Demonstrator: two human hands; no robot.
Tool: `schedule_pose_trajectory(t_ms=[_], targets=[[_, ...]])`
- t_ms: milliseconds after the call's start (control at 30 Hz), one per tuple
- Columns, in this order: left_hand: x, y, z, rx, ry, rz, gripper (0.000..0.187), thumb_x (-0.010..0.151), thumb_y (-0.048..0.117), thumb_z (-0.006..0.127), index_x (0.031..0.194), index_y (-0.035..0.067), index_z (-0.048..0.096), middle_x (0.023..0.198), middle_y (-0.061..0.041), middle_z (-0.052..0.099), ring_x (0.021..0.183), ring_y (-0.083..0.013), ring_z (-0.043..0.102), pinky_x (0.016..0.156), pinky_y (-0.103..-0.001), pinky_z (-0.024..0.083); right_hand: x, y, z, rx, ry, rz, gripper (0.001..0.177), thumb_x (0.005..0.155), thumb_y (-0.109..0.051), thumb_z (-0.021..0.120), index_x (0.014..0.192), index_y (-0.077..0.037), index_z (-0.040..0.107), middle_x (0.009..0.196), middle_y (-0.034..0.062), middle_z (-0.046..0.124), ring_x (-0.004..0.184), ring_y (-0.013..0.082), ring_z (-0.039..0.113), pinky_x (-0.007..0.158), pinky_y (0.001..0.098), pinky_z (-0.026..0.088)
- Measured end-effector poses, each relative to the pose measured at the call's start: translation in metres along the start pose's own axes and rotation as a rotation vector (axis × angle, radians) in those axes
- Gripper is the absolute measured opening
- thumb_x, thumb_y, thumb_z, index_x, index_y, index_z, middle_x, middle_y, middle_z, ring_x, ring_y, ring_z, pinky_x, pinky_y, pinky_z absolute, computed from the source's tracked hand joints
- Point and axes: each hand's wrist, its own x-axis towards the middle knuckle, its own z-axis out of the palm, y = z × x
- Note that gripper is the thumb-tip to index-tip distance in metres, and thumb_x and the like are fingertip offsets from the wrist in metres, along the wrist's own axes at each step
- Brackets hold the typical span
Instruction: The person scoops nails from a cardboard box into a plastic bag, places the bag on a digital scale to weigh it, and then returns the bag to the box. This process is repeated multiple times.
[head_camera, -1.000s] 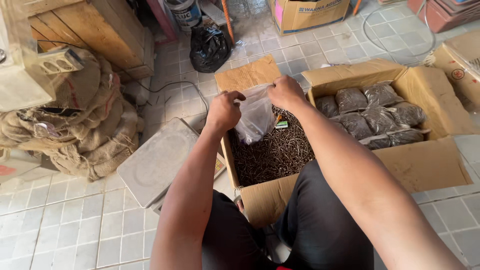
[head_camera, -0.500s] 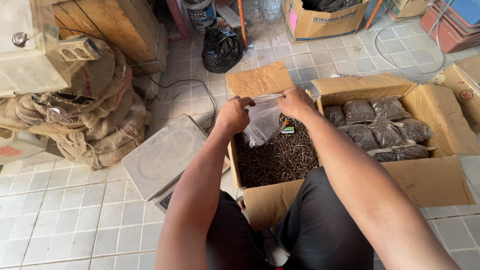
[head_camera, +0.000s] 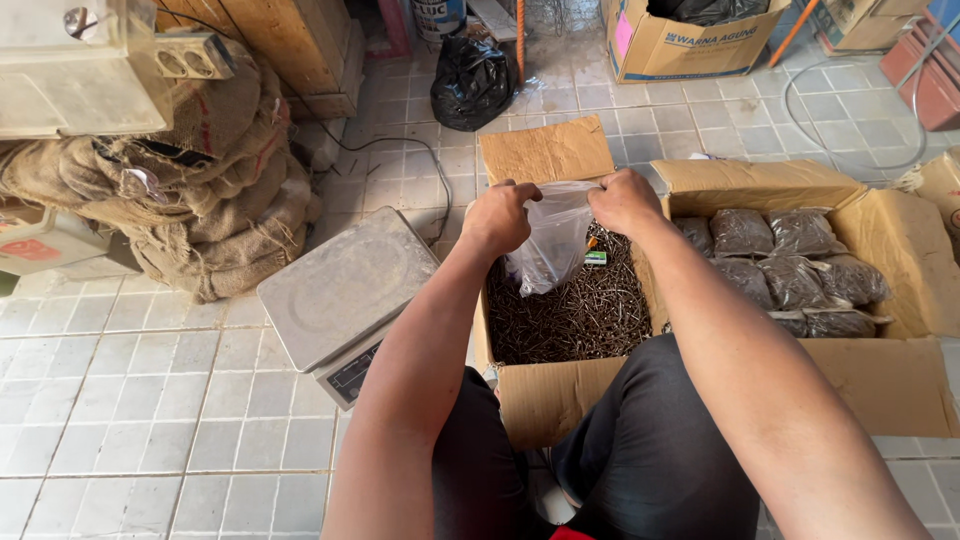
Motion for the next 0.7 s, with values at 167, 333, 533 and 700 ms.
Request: schedule_pose_trajectory(t_ms=[167,333,533,700], targets=[[0.002,-0.002,0.003,-0.011,-0.002,0.003,0.024,0.08,0.013,0.051,0.098,0.026,0.061,0.096,-0.009,0.059,0.087,-0.0349,0.063,0.078,-0.043,0.053,0.004,0.004,0.001,0.022,0.019,-0.014,0.026,0.077,-0.027,0.052,0.083,-0.008,0.069,0.087,0.0192,0.065,0.093,0.0371,0.06,0.076,0.0456,0.048],[0.002,-0.001,0.002,-0.015,0.009,0.029,0.023,0.079,0.012,0.052,0.097,0.023,0.061,0.094,-0.011,0.059,0.086,-0.037,0.062,0.077,-0.045,0.053,0.013,0.01,0.004,0.021,0.033,-0.035,0.027,0.078,-0.026,0.052,0.081,-0.005,0.068,0.086,0.0221,0.064,0.093,0.0392,0.059,0.075,0.0471,0.048],[0.01,-0.01,0.012,0.007,0.002,0.018,0.024,0.08,0.013,0.051,0.098,0.025,0.06,0.095,-0.008,0.059,0.087,-0.0354,0.063,0.077,-0.044,0.053,0.004,0.003,-0.002,0.002,0.012,-0.01,0.028,0.078,-0.027,0.051,0.081,-0.007,0.069,0.088,0.019,0.065,0.094,0.037,0.059,0.076,0.0456,0.048],[0.008,-0.008,0.01,0.027,0.01,0.032,0.023,0.08,0.013,0.052,0.098,0.024,0.06,0.093,-0.009,0.059,0.086,-0.0349,0.063,0.075,-0.044,0.054,0.006,0.004,0.001,0.025,0.028,-0.02,0.024,0.081,-0.027,0.054,0.079,-0.008,0.069,0.081,0.0172,0.065,0.085,0.0349,0.062,0.072,0.0411,0.05]])
